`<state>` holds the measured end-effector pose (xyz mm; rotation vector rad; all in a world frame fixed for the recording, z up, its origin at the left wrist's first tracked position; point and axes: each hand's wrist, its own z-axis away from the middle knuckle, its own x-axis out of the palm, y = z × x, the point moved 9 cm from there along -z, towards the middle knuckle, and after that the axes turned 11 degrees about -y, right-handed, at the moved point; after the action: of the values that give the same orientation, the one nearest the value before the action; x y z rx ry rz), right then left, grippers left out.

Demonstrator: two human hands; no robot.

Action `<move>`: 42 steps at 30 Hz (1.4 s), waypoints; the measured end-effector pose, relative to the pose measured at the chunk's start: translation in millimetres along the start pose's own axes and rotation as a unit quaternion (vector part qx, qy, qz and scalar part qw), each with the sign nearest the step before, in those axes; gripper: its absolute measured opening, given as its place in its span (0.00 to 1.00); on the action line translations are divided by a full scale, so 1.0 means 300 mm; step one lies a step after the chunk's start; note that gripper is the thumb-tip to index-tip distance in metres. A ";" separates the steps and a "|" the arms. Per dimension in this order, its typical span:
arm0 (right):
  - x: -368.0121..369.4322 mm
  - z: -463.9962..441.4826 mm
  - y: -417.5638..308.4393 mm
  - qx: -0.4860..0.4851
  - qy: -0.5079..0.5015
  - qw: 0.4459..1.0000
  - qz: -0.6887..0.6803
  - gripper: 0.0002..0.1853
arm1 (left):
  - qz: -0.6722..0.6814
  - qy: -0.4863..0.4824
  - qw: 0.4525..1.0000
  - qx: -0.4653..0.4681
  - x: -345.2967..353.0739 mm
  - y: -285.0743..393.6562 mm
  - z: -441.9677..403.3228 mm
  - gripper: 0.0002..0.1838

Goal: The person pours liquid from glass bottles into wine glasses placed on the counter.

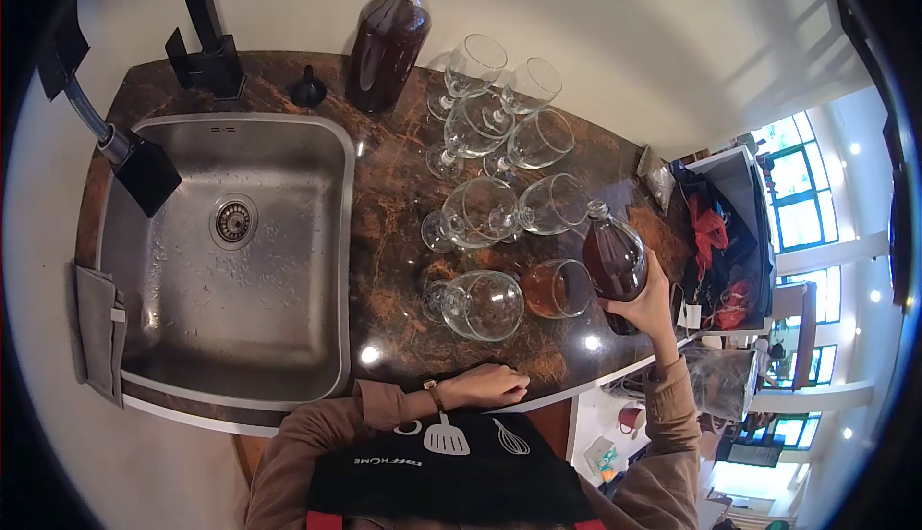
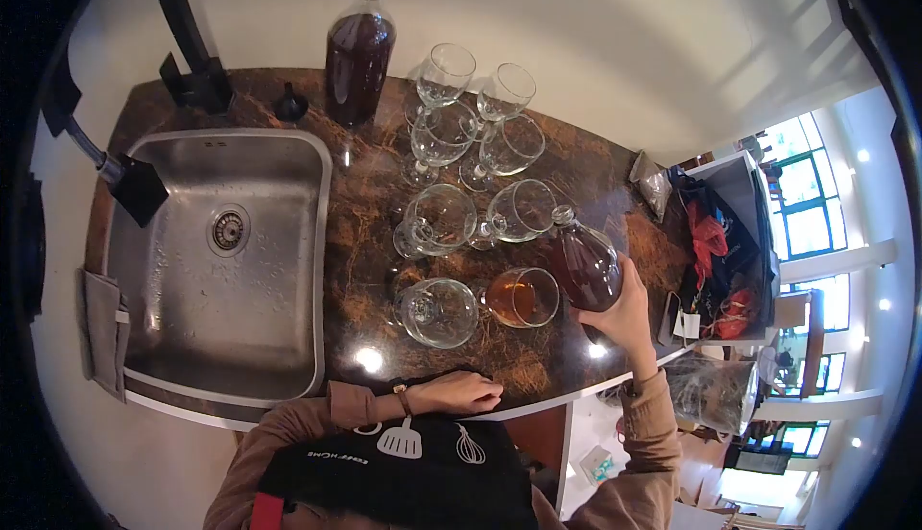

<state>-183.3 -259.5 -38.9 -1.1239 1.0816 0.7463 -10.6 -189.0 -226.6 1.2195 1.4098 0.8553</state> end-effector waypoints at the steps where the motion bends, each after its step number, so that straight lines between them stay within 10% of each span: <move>1: -0.004 0.000 -0.005 0.009 -0.007 1.000 0.001 0.45 | -0.008 -0.001 1.000 0.000 0.001 -0.001 -0.001 0.09; 42: -0.018 -0.009 -0.067 0.016 -0.058 0.997 0.039 0.44 | 0.035 0.014 0.999 0.009 -0.019 0.005 0.010 0.12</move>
<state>-168.0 -267.9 -27.4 -1.0048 1.0408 0.8428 -7.5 -194.5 -224.4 1.2817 1.4067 0.9128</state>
